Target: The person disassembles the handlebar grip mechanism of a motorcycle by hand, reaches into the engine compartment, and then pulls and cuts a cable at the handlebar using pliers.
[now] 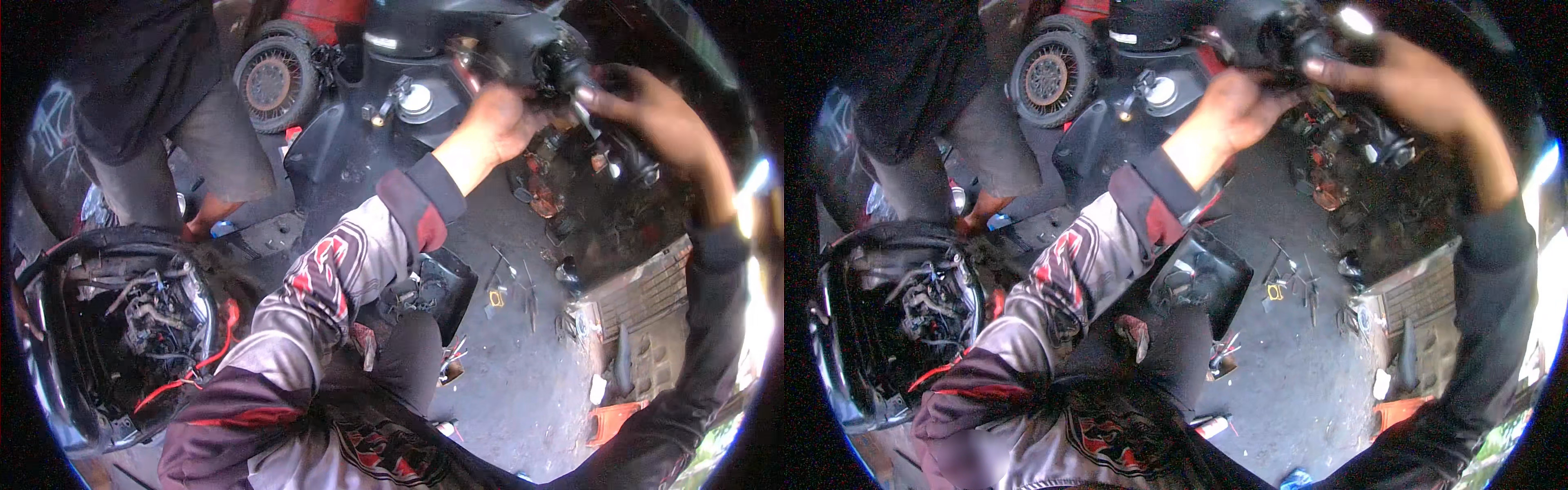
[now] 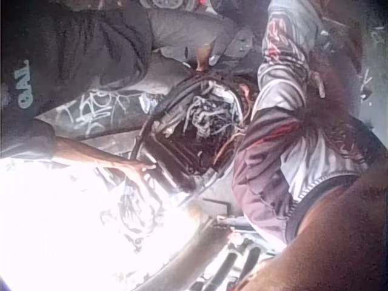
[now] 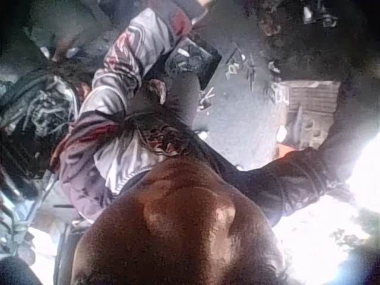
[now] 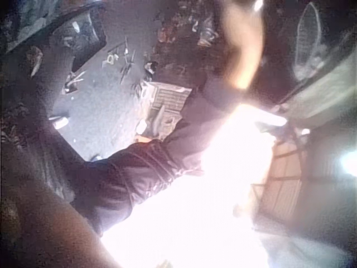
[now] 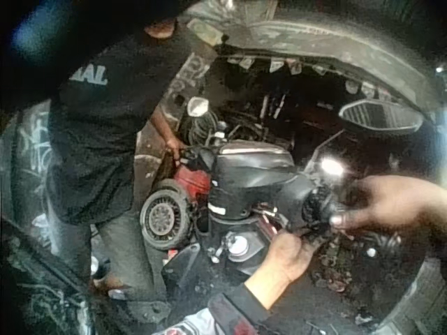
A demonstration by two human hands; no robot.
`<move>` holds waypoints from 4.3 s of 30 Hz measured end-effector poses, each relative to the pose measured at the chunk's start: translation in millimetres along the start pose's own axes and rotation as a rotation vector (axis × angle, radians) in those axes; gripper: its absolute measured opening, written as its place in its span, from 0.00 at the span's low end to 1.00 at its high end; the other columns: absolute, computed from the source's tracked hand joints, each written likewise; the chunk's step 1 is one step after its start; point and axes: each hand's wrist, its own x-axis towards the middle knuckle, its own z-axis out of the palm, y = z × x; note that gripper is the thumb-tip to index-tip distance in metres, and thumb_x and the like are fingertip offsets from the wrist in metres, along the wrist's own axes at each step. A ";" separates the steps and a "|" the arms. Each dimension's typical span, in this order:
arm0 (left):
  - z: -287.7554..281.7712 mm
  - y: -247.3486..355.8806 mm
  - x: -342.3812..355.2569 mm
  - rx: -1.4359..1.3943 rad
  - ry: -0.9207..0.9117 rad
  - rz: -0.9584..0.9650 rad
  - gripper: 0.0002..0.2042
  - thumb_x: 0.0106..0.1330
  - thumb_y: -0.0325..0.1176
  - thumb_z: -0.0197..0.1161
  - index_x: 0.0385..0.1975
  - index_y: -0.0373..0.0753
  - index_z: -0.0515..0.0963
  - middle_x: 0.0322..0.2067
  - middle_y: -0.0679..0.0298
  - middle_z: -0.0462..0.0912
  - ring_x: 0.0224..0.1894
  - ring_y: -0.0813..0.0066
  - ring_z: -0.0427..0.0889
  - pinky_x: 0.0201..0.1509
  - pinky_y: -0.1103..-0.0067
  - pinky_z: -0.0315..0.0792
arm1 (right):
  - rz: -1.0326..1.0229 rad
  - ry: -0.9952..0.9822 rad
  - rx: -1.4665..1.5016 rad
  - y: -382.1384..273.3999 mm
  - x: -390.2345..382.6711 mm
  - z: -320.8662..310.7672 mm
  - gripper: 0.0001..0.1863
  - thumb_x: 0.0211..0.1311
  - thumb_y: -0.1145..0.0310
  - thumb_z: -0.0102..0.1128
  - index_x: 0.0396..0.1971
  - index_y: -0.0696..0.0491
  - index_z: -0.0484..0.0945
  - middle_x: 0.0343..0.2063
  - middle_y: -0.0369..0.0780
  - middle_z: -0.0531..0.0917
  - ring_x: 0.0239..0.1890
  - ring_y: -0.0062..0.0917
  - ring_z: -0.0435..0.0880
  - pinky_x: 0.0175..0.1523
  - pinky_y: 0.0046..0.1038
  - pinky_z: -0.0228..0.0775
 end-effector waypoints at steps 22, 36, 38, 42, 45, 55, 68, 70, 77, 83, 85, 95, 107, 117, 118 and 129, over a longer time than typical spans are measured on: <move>-18.8 2.2 -1.0 0.196 -0.004 -0.072 0.17 0.78 0.31 0.48 0.60 0.31 0.75 0.57 0.50 0.81 0.60 0.55 0.80 0.67 0.57 0.74 | -0.109 0.312 -0.879 -2.4 2.4 57.1 0.20 0.63 0.65 0.65 0.49 0.63 0.77 0.32 0.53 0.87 0.34 0.46 0.90 0.43 0.42 0.83; -17.4 17.7 -16.0 0.038 0.053 -0.204 0.19 0.77 0.27 0.44 0.64 0.27 0.68 0.60 0.43 0.76 0.59 0.46 0.79 0.65 0.55 0.74 | -0.675 0.787 -0.516 -49.4 -28.4 18.7 0.14 0.54 0.75 0.69 0.42 0.61 0.85 0.32 0.50 0.87 0.35 0.45 0.88 0.46 0.38 0.80; -17.7 18.8 -19.4 0.047 0.058 -0.194 0.20 0.77 0.28 0.44 0.64 0.24 0.65 0.63 0.39 0.71 0.65 0.42 0.74 0.72 0.52 0.67 | -0.741 0.634 -0.705 -38.1 -5.0 6.1 0.13 0.54 0.75 0.69 0.41 0.60 0.86 0.33 0.51 0.87 0.35 0.46 0.87 0.44 0.38 0.80; 1.5 21.3 -58.6 0.257 0.198 -0.208 0.16 0.78 0.36 0.52 0.57 0.31 0.69 0.51 0.48 0.78 0.49 0.53 0.82 0.56 0.58 0.78 | -0.676 0.545 -0.515 -27.3 6.6 6.2 0.12 0.54 0.76 0.69 0.39 0.60 0.87 0.37 0.52 0.87 0.39 0.47 0.87 0.46 0.39 0.80; 37.4 22.7 -102.6 0.977 0.348 0.290 0.15 0.78 0.42 0.58 0.48 0.35 0.70 0.36 0.61 0.79 0.35 0.77 0.82 0.36 0.82 0.77 | -0.608 0.521 -0.494 -16.3 11.2 -1.9 0.11 0.53 0.76 0.69 0.37 0.60 0.87 0.37 0.52 0.87 0.38 0.47 0.87 0.46 0.39 0.80; 89.2 116.6 1.2 1.828 -0.403 0.649 0.28 0.59 0.30 0.69 0.59 0.29 0.71 0.47 0.39 0.81 0.53 0.40 0.81 0.54 0.62 0.75 | -0.639 0.627 -0.525 -19.0 13.0 4.2 0.11 0.51 0.75 0.70 0.35 0.61 0.86 0.33 0.52 0.85 0.38 0.49 0.86 0.45 0.40 0.79; 86.4 105.6 -2.4 1.546 -0.099 0.446 0.18 0.56 0.30 0.65 0.47 0.29 0.76 0.34 0.55 0.83 0.36 0.71 0.80 0.45 0.73 0.74 | -0.711 0.582 -0.433 -23.4 24.3 5.3 0.12 0.49 0.71 0.69 0.34 0.61 0.85 0.27 0.54 0.84 0.33 0.50 0.85 0.41 0.40 0.79; 86.9 101.8 -3.2 1.552 -0.059 0.484 0.16 0.57 0.29 0.65 0.44 0.30 0.77 0.32 0.56 0.83 0.35 0.72 0.80 0.44 0.74 0.74 | -0.694 0.592 -0.443 -22.6 23.2 5.1 0.12 0.49 0.71 0.69 0.34 0.61 0.85 0.27 0.54 0.84 0.33 0.50 0.85 0.41 0.40 0.79; 92.1 96.8 -4.7 1.641 -0.002 0.596 0.09 0.58 0.28 0.64 0.33 0.28 0.79 0.24 0.54 0.81 0.29 0.72 0.80 0.36 0.73 0.73 | -0.653 0.559 -0.204 0.9 22.7 10.4 0.17 0.60 0.60 0.70 0.38 0.60 0.86 0.33 0.52 0.87 0.38 0.42 0.89 0.45 0.36 0.79; 98.3 105.0 -1.3 1.722 -0.077 0.496 0.11 0.56 0.30 0.64 0.29 0.25 0.80 0.22 0.49 0.80 0.27 0.63 0.82 0.35 0.69 0.73 | -0.165 0.333 0.037 30.4 -15.2 18.6 0.30 0.70 0.49 0.65 0.55 0.63 0.79 0.44 0.47 0.88 0.46 0.32 0.88 0.52 0.28 0.76; 99.6 105.1 0.0 1.734 -0.074 0.488 0.11 0.56 0.30 0.64 0.30 0.25 0.80 0.23 0.47 0.81 0.28 0.58 0.83 0.36 0.68 0.74 | -0.059 0.166 0.285 29.2 -16.1 18.3 0.31 0.69 0.48 0.67 0.54 0.63 0.80 0.42 0.46 0.88 0.45 0.30 0.88 0.51 0.26 0.76; 83.6 111.5 4.5 1.969 -0.229 0.702 0.17 0.58 0.32 0.66 0.42 0.24 0.81 0.41 0.38 0.84 0.49 0.41 0.82 0.54 0.60 0.75 | -0.041 0.186 -0.444 -6.9 -26.0 30.5 0.32 0.62 0.56 0.70 0.60 0.61 0.76 0.48 0.57 0.83 0.53 0.49 0.83 0.59 0.40 0.73; 101.9 109.9 7.4 2.128 -0.282 0.420 0.12 0.60 0.28 0.59 0.40 0.27 0.78 0.39 0.36 0.82 0.51 0.36 0.79 0.53 0.48 0.72 | -0.112 0.248 -0.484 2.3 -23.9 37.1 0.28 0.62 0.62 0.68 0.58 0.63 0.76 0.45 0.60 0.84 0.51 0.53 0.83 0.57 0.42 0.74; 109.2 107.7 5.6 2.014 -0.320 0.401 0.10 0.58 0.24 0.58 0.38 0.27 0.78 0.37 0.39 0.83 0.44 0.41 0.83 0.47 0.56 0.74 | -0.159 0.247 -0.512 4.8 -20.2 37.4 0.25 0.61 0.64 0.66 0.54 0.64 0.77 0.39 0.60 0.84 0.46 0.54 0.85 0.53 0.45 0.76; 107.7 106.9 6.3 1.919 -0.298 0.383 0.10 0.57 0.23 0.59 0.39 0.28 0.79 0.37 0.40 0.83 0.43 0.43 0.83 0.47 0.59 0.74 | -0.158 0.251 -0.510 5.8 -20.0 37.5 0.25 0.61 0.64 0.66 0.54 0.64 0.77 0.39 0.60 0.84 0.46 0.54 0.85 0.53 0.45 0.76; 106.0 104.2 8.9 1.964 -0.401 0.656 0.17 0.56 0.20 0.60 0.47 0.26 0.77 0.39 0.39 0.82 0.47 0.39 0.82 0.51 0.60 0.74 | -0.138 0.144 -0.610 -1.3 -15.0 36.7 0.21 0.64 0.64 0.65 0.49 0.65 0.77 0.31 0.57 0.85 0.41 0.54 0.85 0.48 0.48 0.77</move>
